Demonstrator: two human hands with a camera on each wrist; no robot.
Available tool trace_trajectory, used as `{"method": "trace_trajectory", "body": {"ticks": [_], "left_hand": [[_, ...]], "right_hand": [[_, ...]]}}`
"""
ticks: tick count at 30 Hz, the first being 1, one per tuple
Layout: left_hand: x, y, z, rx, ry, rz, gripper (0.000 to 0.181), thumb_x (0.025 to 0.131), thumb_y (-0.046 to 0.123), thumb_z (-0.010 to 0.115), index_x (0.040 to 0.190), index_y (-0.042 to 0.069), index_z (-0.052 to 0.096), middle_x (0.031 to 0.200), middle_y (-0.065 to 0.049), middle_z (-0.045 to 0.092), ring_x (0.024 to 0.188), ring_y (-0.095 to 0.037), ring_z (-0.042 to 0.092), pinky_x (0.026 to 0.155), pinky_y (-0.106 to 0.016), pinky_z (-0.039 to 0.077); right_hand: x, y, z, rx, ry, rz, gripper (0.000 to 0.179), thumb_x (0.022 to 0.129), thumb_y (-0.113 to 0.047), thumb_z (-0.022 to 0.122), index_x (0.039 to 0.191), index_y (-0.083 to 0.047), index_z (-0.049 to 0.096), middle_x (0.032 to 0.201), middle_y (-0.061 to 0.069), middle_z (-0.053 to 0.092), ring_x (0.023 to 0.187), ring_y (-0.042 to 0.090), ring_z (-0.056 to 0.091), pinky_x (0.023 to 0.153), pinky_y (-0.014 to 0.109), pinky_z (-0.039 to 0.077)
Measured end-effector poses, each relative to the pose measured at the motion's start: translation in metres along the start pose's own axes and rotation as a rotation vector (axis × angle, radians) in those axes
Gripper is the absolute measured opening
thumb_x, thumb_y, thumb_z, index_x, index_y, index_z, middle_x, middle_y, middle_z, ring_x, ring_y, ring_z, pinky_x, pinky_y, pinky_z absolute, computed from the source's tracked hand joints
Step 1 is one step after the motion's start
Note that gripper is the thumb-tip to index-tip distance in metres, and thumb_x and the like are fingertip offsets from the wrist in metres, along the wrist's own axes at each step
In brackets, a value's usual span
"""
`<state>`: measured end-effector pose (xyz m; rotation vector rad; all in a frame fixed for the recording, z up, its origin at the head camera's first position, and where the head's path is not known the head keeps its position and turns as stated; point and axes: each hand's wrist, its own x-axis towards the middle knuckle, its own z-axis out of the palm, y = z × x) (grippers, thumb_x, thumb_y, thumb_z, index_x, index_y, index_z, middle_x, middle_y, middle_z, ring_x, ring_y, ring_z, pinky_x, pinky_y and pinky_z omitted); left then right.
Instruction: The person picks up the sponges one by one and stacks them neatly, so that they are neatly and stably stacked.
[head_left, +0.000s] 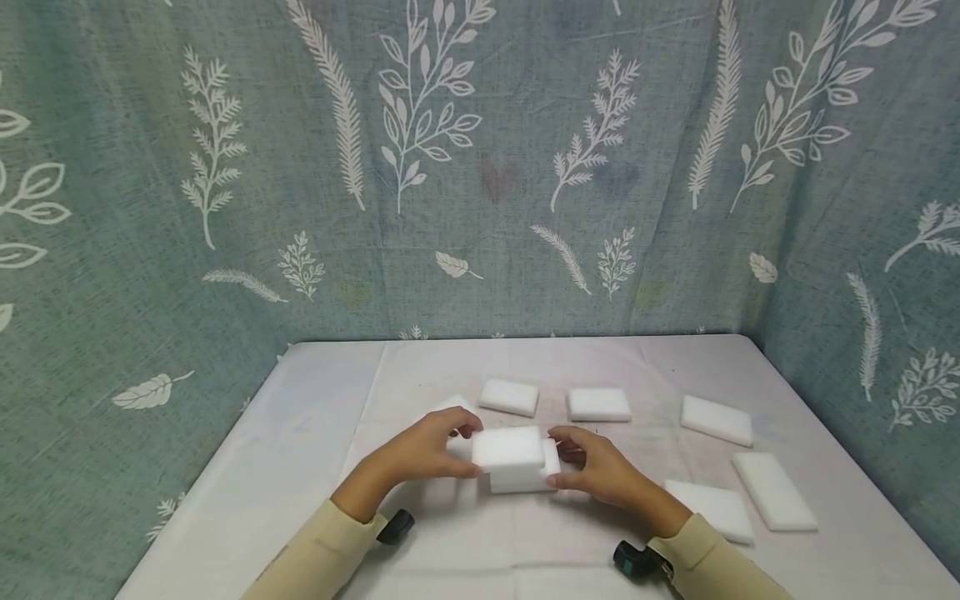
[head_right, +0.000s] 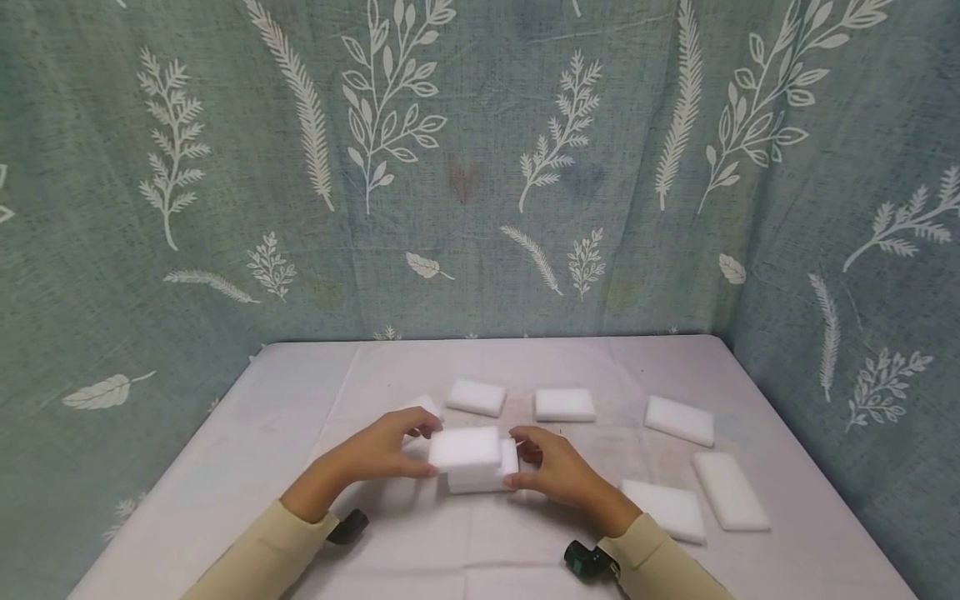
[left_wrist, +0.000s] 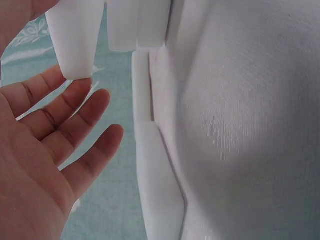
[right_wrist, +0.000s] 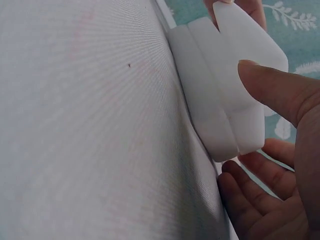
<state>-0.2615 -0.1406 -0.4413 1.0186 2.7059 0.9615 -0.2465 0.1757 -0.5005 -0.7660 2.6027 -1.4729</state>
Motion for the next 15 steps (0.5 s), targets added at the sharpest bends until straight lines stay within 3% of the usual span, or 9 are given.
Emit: {"method": "trace_trajectory", "body": {"ticks": [8,15], "left_hand": [[0.0034,0.0068,0.0031,0.001,-0.008,-0.033,0.057,0.073,0.047,0.083,0.117,0.020,0.060,0.107,0.011,0.058,0.104,-0.014,0.055,0.090,-0.039,0.048],[0.0090,0.0043,0.0074,0.019,0.002,0.024,0.056,0.074,0.045,0.082,0.117,0.017,0.061,0.106,0.011,0.059,0.102,-0.011,0.055,0.089,-0.038,0.048]], "right_hand": [[-0.0013,-0.0029,-0.0008,0.048,-0.004,0.008,0.072,0.075,-0.024,0.086,0.134,-0.002,0.052,0.124,0.009,0.060,0.111,0.024,0.059,0.097,0.039,0.048],[-0.0020,-0.0057,-0.0019,0.081,-0.005,0.026,0.074,0.074,-0.021,0.087,0.135,-0.002,0.051,0.127,0.012,0.059,0.113,0.028,0.058,0.098,0.043,0.047]]}}
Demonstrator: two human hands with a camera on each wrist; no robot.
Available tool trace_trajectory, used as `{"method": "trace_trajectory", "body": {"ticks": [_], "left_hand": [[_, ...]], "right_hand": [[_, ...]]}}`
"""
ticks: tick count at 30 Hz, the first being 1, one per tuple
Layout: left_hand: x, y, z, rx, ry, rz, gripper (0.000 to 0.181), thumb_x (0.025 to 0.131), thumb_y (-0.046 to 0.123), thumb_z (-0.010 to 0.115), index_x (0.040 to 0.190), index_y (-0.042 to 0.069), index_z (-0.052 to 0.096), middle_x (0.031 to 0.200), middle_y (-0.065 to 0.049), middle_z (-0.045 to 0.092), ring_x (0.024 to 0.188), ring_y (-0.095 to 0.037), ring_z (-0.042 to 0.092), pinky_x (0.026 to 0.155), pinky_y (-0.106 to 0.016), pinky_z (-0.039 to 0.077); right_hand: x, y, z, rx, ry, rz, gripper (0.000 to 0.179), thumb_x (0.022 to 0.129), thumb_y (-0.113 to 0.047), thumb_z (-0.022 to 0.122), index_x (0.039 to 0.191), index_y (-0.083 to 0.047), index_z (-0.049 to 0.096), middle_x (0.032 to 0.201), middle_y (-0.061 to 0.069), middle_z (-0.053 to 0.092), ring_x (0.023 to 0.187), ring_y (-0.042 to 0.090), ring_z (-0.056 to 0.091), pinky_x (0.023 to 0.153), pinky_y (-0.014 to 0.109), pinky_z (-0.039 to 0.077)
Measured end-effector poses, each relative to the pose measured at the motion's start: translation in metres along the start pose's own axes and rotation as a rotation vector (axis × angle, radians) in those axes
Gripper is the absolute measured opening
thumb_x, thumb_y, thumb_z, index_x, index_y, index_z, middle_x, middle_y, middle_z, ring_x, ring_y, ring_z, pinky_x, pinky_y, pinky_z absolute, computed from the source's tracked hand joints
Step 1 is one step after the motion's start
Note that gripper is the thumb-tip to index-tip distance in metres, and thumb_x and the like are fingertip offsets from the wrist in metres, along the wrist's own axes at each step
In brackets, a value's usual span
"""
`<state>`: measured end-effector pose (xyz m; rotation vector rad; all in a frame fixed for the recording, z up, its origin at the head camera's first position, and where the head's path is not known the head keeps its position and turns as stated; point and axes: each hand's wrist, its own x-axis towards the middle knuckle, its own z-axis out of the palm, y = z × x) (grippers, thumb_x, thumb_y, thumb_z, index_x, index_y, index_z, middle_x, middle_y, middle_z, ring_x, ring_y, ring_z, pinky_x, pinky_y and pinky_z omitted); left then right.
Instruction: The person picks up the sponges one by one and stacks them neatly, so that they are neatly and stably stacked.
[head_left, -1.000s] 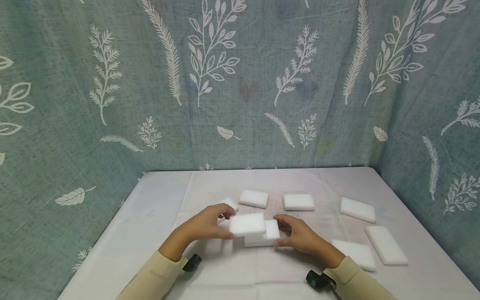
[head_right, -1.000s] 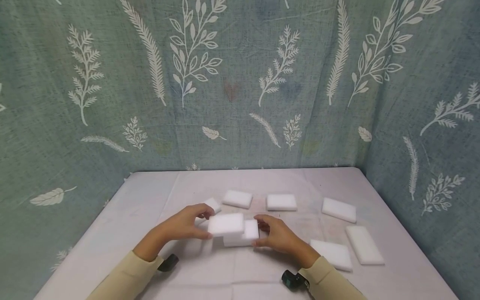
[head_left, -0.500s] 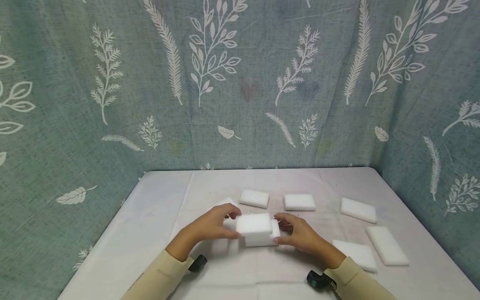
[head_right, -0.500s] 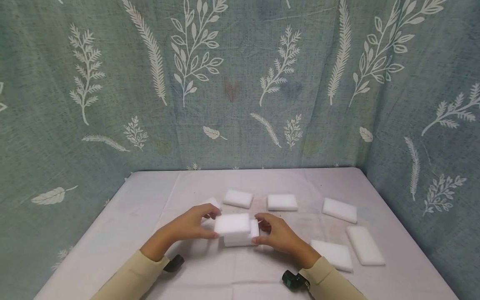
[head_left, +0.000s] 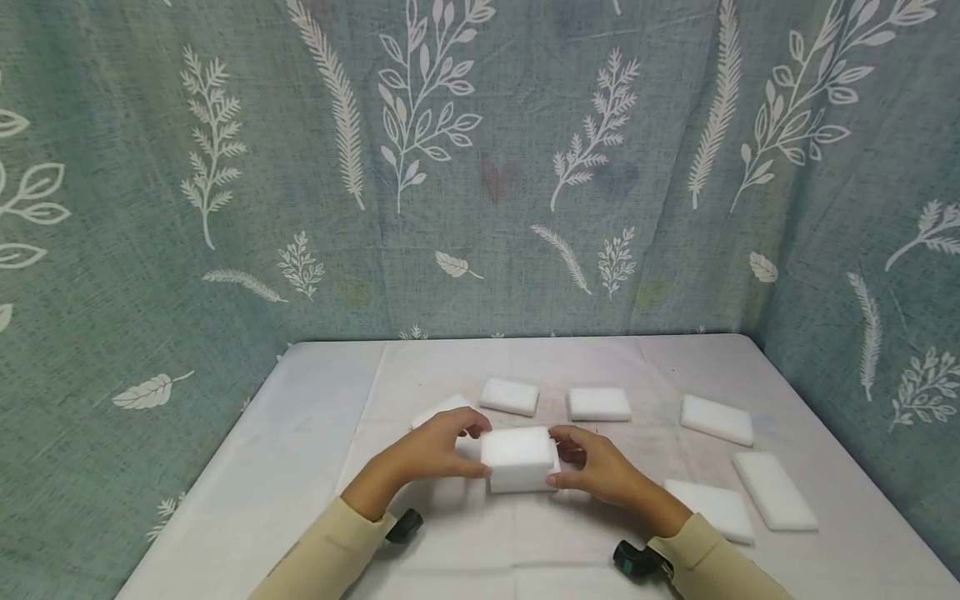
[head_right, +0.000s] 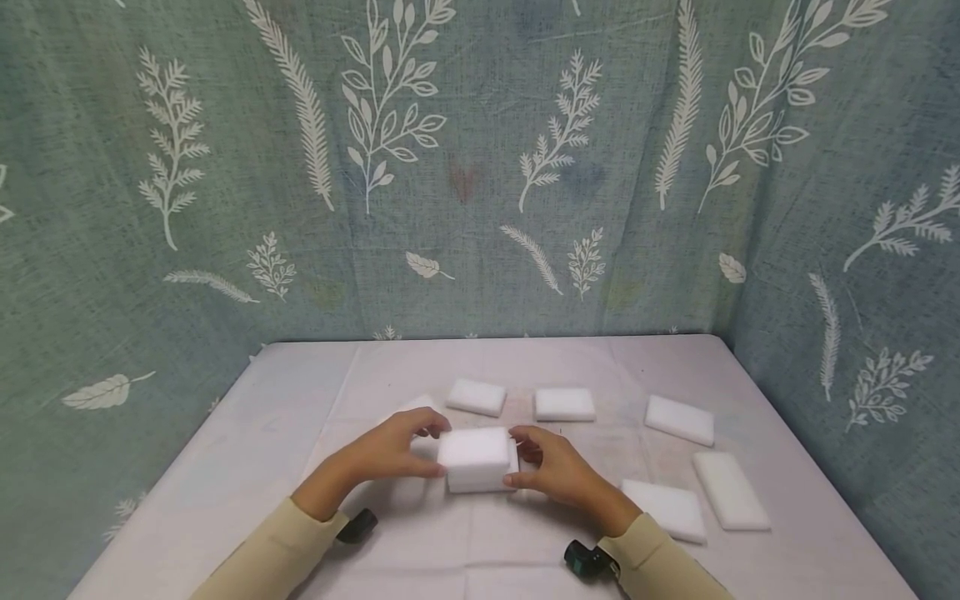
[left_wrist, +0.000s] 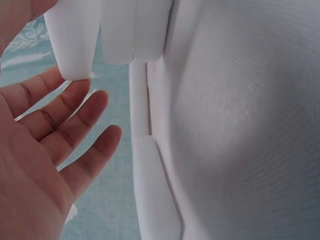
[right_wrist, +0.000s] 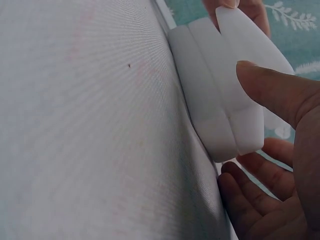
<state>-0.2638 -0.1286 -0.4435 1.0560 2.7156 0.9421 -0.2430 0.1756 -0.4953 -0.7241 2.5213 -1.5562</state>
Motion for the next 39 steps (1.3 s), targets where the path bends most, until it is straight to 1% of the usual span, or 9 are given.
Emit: {"method": "trace_trajectory", "body": {"ticks": [3,9,11,14,20,32,39], "left_hand": [[0.0016,-0.0007,0.0015,0.012,0.008,0.019,0.055,0.074,0.046,0.082,0.117,0.017,0.061,0.106,0.011,0.059,0.101,-0.011,0.055,0.089,-0.037,0.049],[0.0034,-0.0006,0.0036,0.030,0.012,0.007,0.055,0.074,0.047,0.082,0.117,0.019,0.061,0.107,0.012,0.058,0.102,-0.010,0.055,0.089,-0.035,0.049],[0.0042,-0.0009,0.0046,0.030,0.015,0.009,0.055,0.074,0.047,0.082,0.117,0.019,0.061,0.107,0.012,0.058,0.101,-0.011,0.056,0.088,-0.035,0.049],[0.0053,-0.0004,0.0062,0.027,0.016,0.016,0.055,0.074,0.047,0.082,0.117,0.020,0.061,0.106,0.013,0.059,0.101,-0.010,0.056,0.087,-0.034,0.049],[0.0058,0.0012,0.0089,0.021,0.008,0.010,0.057,0.074,0.049,0.081,0.118,0.017,0.062,0.106,0.013,0.059,0.100,-0.008,0.055,0.086,-0.034,0.049],[0.0063,0.0044,0.0102,0.016,-0.006,-0.010,0.057,0.074,0.046,0.082,0.119,0.018,0.061,0.107,0.012,0.058,0.101,-0.011,0.055,0.086,-0.034,0.049],[0.0060,0.0038,0.0100,0.023,-0.007,0.001,0.058,0.075,0.048,0.081,0.121,0.019,0.061,0.109,0.012,0.058,0.103,-0.011,0.055,0.087,-0.034,0.049]], "right_hand": [[0.0001,0.0000,-0.0006,-0.019,-0.001,0.016,0.075,0.074,-0.024,0.087,0.136,-0.003,0.051,0.128,0.012,0.058,0.114,0.028,0.058,0.098,0.042,0.047],[0.0006,-0.0003,-0.0007,-0.033,-0.003,0.020,0.077,0.074,-0.025,0.087,0.137,-0.001,0.050,0.128,0.012,0.059,0.115,0.029,0.058,0.099,0.043,0.046],[0.0008,-0.0013,-0.0001,-0.032,0.000,0.017,0.076,0.074,-0.022,0.086,0.137,0.000,0.050,0.127,0.013,0.059,0.114,0.029,0.058,0.098,0.044,0.046],[0.0012,-0.0019,0.0002,-0.049,0.002,0.010,0.075,0.074,-0.022,0.086,0.136,-0.001,0.050,0.126,0.011,0.060,0.113,0.028,0.058,0.098,0.044,0.046],[0.0026,0.0020,0.0002,-0.075,0.005,0.000,0.076,0.074,-0.029,0.087,0.136,-0.004,0.051,0.123,0.008,0.062,0.110,0.025,0.060,0.096,0.043,0.048],[0.0023,0.0012,0.0008,-0.037,0.002,-0.011,0.073,0.073,-0.024,0.087,0.134,-0.006,0.052,0.118,0.006,0.063,0.107,0.023,0.061,0.095,0.044,0.048],[0.0022,0.0036,0.0006,-0.023,0.006,-0.008,0.073,0.072,-0.022,0.088,0.134,-0.005,0.052,0.118,0.006,0.064,0.107,0.023,0.061,0.094,0.044,0.049]]}}
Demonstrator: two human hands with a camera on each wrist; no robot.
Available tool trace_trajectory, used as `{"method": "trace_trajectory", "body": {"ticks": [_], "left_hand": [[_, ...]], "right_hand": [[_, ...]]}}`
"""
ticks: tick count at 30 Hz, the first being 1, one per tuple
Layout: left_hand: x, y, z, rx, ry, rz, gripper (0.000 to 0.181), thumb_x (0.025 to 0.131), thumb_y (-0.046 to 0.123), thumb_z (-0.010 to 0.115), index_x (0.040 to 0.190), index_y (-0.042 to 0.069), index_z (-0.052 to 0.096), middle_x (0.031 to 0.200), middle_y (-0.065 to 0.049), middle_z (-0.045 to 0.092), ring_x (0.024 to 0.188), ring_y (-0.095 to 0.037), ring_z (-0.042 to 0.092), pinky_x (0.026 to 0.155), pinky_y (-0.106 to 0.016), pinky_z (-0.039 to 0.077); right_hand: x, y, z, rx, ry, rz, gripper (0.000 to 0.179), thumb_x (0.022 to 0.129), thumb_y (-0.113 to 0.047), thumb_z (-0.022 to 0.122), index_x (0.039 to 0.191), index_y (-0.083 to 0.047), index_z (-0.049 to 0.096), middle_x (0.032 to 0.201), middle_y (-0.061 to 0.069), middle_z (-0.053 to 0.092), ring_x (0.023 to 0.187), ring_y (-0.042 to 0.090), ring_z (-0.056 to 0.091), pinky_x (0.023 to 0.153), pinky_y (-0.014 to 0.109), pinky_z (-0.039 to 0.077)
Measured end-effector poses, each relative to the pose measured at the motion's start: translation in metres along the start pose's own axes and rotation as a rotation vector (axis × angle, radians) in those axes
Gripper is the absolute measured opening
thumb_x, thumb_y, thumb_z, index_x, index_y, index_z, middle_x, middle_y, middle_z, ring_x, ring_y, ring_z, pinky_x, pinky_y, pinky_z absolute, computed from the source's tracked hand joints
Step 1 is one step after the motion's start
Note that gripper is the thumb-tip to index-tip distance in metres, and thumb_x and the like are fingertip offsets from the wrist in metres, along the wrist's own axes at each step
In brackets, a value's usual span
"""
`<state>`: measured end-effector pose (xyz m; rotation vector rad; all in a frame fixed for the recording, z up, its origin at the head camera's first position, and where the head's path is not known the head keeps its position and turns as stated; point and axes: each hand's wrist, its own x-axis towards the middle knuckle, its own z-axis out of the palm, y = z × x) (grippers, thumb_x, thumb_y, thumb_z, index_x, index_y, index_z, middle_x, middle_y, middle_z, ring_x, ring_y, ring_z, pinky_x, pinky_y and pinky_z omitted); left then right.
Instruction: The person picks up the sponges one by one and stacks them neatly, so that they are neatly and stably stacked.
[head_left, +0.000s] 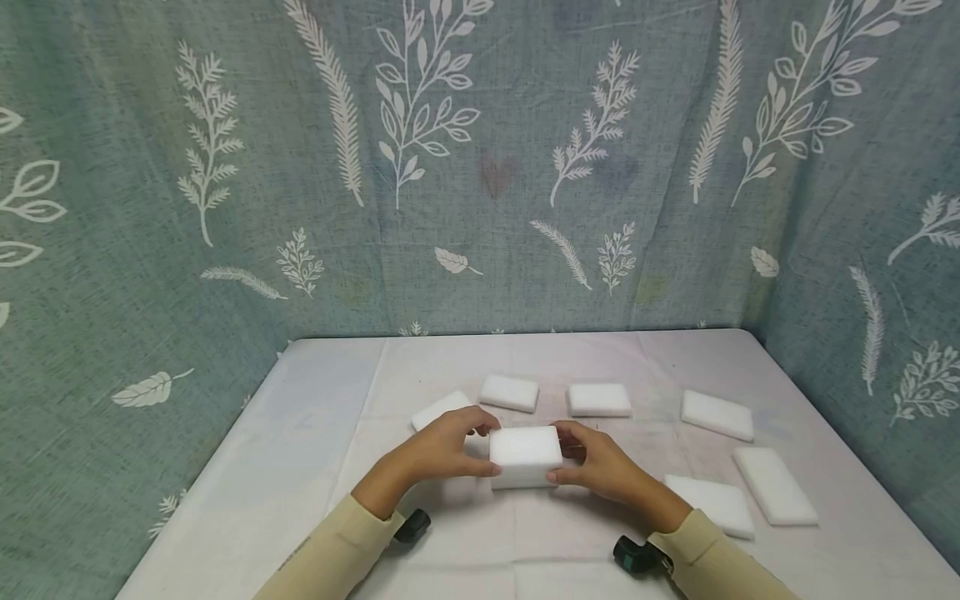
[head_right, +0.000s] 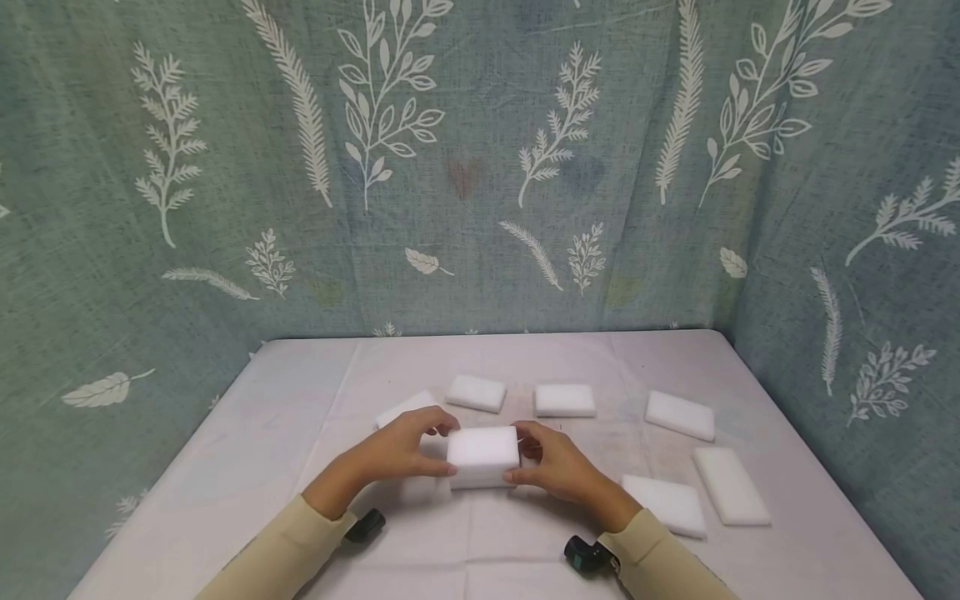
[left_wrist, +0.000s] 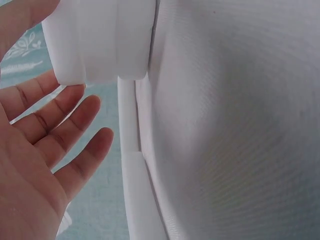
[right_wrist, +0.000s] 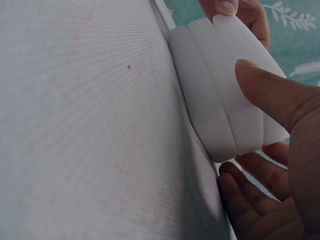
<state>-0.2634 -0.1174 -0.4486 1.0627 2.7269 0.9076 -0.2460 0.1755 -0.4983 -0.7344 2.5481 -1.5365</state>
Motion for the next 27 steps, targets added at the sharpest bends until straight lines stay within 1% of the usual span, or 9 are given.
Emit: {"method": "trace_trajectory", "body": {"ticks": [3,8,12,16,21,25,27], "left_hand": [[0.0000,-0.0011,-0.0003,0.006,0.001,0.006,0.058,0.075,0.047,0.081,0.122,0.019,0.060,0.111,0.012,0.058,0.103,-0.010,0.055,0.087,-0.033,0.049],[-0.0003,-0.0005,-0.0001,-0.001,-0.007,0.013,0.061,0.075,0.046,0.082,0.123,0.017,0.060,0.113,0.011,0.059,0.105,-0.014,0.056,0.086,-0.034,0.049],[0.0001,0.0000,0.0020,-0.024,-0.030,-0.003,0.065,0.074,0.042,0.084,0.128,0.017,0.058,0.116,0.012,0.059,0.106,-0.016,0.057,0.087,-0.034,0.049],[0.0021,-0.0012,0.0050,-0.017,-0.051,0.008,0.068,0.073,0.035,0.085,0.132,0.018,0.055,0.117,0.012,0.060,0.105,-0.015,0.058,0.087,-0.032,0.049],[0.0028,-0.0023,0.0066,0.006,-0.047,0.022,0.067,0.073,0.031,0.086,0.131,0.020,0.055,0.115,0.013,0.061,0.103,-0.013,0.059,0.085,-0.030,0.049],[0.0021,-0.0017,0.0064,0.006,-0.041,0.033,0.065,0.073,0.030,0.086,0.129,0.019,0.056,0.113,0.012,0.062,0.102,-0.014,0.059,0.083,-0.030,0.050],[0.0021,-0.0011,0.0065,0.009,-0.039,0.038,0.064,0.073,0.029,0.086,0.129,0.019,0.056,0.112,0.011,0.062,0.102,-0.015,0.059,0.083,-0.030,0.049]], "right_hand": [[0.0005,0.0018,0.0001,-0.002,-0.001,0.002,0.074,0.072,-0.023,0.088,0.134,-0.004,0.052,0.120,0.007,0.063,0.108,0.024,0.061,0.094,0.044,0.049],[0.0007,0.0016,0.0002,-0.017,-0.006,0.005,0.074,0.073,-0.026,0.088,0.133,-0.004,0.052,0.119,0.006,0.063,0.108,0.023,0.061,0.094,0.043,0.049],[0.0003,0.0005,-0.0002,-0.024,-0.007,0.000,0.072,0.073,-0.026,0.087,0.132,-0.003,0.053,0.118,0.006,0.063,0.108,0.022,0.061,0.094,0.043,0.049],[0.0001,0.0000,-0.0006,-0.016,-0.011,-0.006,0.072,0.073,-0.027,0.087,0.132,-0.003,0.053,0.118,0.006,0.063,0.108,0.023,0.061,0.095,0.044,0.048],[0.0004,0.0001,-0.0004,0.008,-0.014,-0.002,0.072,0.073,-0.025,0.087,0.132,-0.003,0.052,0.119,0.006,0.063,0.109,0.022,0.061,0.095,0.044,0.048],[-0.0008,-0.0018,0.0000,0.014,-0.008,0.018,0.071,0.073,-0.021,0.087,0.133,-0.003,0.052,0.120,0.007,0.063,0.109,0.022,0.060,0.096,0.043,0.048],[-0.0020,-0.0061,0.0003,0.007,-0.004,0.024,0.070,0.074,-0.018,0.086,0.133,-0.001,0.051,0.120,0.009,0.063,0.110,0.025,0.060,0.096,0.045,0.047]]}}
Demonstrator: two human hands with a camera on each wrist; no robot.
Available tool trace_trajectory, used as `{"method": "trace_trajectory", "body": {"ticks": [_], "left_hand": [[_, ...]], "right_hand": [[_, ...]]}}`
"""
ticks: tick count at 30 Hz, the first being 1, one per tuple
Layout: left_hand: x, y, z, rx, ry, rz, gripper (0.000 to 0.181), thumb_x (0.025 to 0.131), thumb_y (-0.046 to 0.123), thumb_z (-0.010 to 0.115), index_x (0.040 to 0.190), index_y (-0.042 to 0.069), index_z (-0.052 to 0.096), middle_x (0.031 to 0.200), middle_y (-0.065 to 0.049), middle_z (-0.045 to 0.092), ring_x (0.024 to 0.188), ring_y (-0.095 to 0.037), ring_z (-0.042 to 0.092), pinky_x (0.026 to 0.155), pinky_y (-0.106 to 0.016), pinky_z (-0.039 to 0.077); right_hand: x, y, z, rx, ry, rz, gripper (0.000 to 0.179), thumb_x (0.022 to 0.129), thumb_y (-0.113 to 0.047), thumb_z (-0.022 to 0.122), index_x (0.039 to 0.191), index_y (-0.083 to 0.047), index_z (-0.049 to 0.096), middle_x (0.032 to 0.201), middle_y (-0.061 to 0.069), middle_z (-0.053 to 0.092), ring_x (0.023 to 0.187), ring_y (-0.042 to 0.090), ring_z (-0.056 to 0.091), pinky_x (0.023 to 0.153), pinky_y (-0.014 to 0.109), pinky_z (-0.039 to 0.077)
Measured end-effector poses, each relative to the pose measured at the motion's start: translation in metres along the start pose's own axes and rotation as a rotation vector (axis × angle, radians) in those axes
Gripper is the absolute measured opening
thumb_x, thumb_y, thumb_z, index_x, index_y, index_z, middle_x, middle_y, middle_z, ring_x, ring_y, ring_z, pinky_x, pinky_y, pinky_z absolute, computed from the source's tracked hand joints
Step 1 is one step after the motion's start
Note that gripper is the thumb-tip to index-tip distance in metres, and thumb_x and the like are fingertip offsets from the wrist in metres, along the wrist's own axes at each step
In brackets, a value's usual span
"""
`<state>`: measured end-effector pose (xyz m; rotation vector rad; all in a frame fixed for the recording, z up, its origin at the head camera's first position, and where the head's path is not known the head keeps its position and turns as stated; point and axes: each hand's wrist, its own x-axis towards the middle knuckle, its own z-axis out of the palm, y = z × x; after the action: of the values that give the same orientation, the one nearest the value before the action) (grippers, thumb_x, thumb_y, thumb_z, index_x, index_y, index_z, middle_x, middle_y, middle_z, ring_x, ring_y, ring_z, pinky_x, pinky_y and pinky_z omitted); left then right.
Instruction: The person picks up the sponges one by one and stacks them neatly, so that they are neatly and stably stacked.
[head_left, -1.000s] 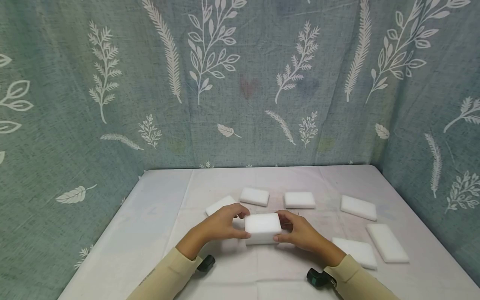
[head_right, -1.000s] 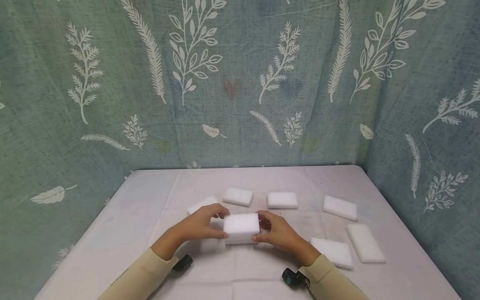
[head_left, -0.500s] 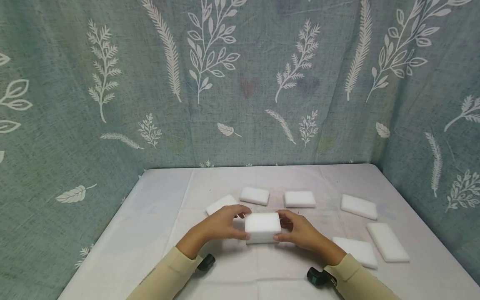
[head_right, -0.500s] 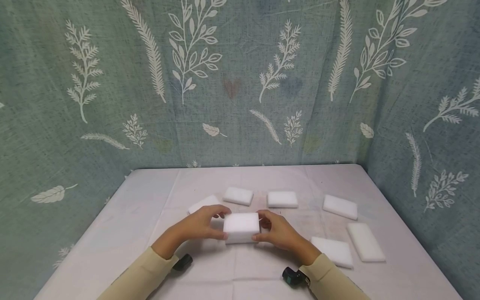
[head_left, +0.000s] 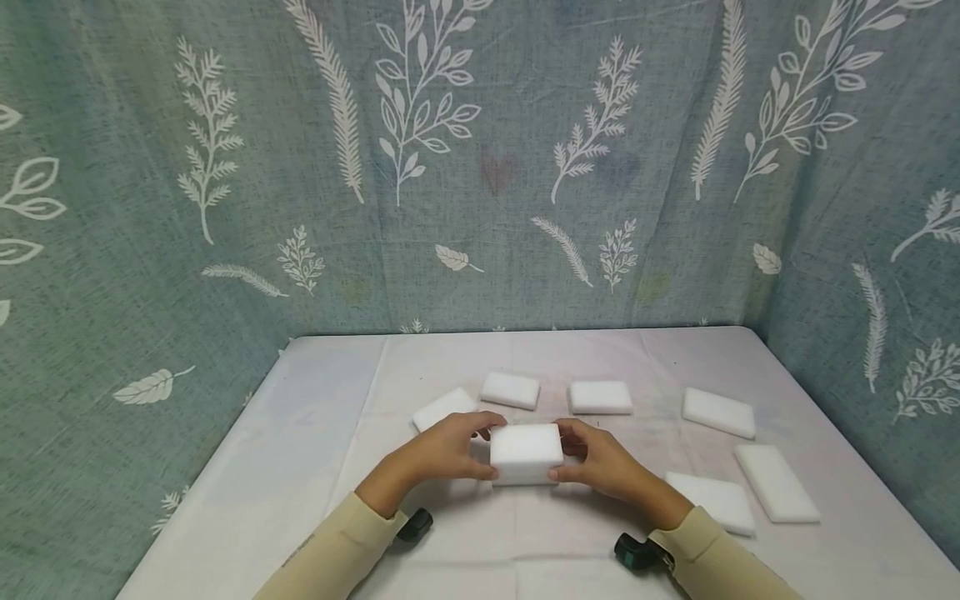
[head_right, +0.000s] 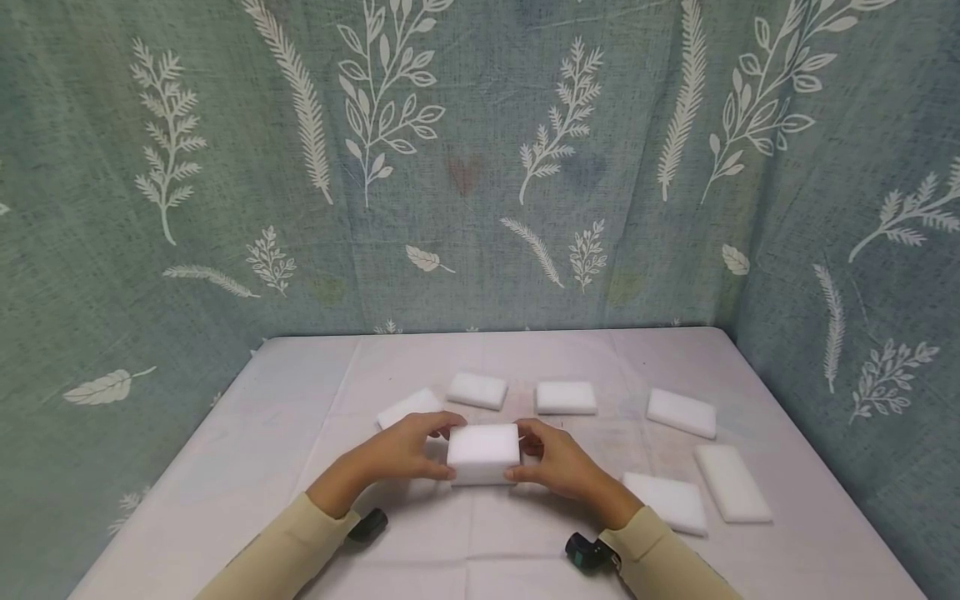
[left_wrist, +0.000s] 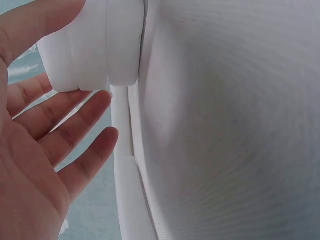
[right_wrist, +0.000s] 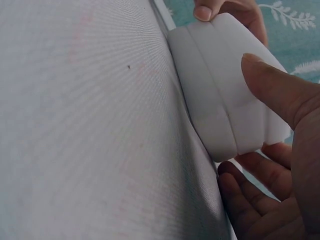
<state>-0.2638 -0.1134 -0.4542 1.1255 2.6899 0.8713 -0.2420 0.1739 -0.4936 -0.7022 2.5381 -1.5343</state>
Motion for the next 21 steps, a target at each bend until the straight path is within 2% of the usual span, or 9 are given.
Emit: {"method": "trace_trajectory", "body": {"ticks": [5,9,16,21], "left_hand": [[0.000,0.000,0.000,0.007,-0.001,0.006,0.066,0.073,0.029,0.086,0.130,0.017,0.056,0.113,0.009,0.062,0.101,-0.016,0.060,0.082,-0.030,0.050],[0.000,-0.001,0.001,0.012,0.000,-0.002,0.067,0.072,0.030,0.086,0.131,0.018,0.056,0.113,0.010,0.062,0.101,-0.015,0.059,0.082,-0.030,0.049],[-0.002,-0.002,-0.001,-0.009,-0.016,-0.033,0.078,0.072,0.037,0.086,0.138,0.014,0.052,0.116,0.010,0.060,0.105,-0.015,0.059,0.084,-0.031,0.049],[-0.006,-0.005,-0.006,-0.013,-0.009,-0.044,0.081,0.073,0.045,0.084,0.140,0.014,0.051,0.119,0.008,0.060,0.107,-0.013,0.057,0.086,-0.034,0.049]], "right_hand": [[-0.005,-0.022,-0.003,0.008,-0.010,0.001,0.066,0.076,-0.011,0.084,0.131,0.004,0.051,0.119,0.016,0.063,0.109,0.033,0.060,0.096,0.051,0.046],[-0.008,-0.036,-0.006,0.005,-0.022,-0.009,0.066,0.076,-0.010,0.084,0.130,0.006,0.051,0.119,0.016,0.063,0.109,0.033,0.061,0.095,0.051,0.046],[0.002,0.005,0.000,-0.018,-0.005,-0.018,0.076,0.073,-0.021,0.087,0.135,0.000,0.049,0.120,0.009,0.063,0.109,0.024,0.061,0.095,0.044,0.048],[0.001,0.002,-0.002,-0.040,0.012,-0.020,0.081,0.072,-0.028,0.088,0.138,-0.002,0.047,0.115,0.007,0.064,0.107,0.024,0.062,0.096,0.044,0.048]]}}
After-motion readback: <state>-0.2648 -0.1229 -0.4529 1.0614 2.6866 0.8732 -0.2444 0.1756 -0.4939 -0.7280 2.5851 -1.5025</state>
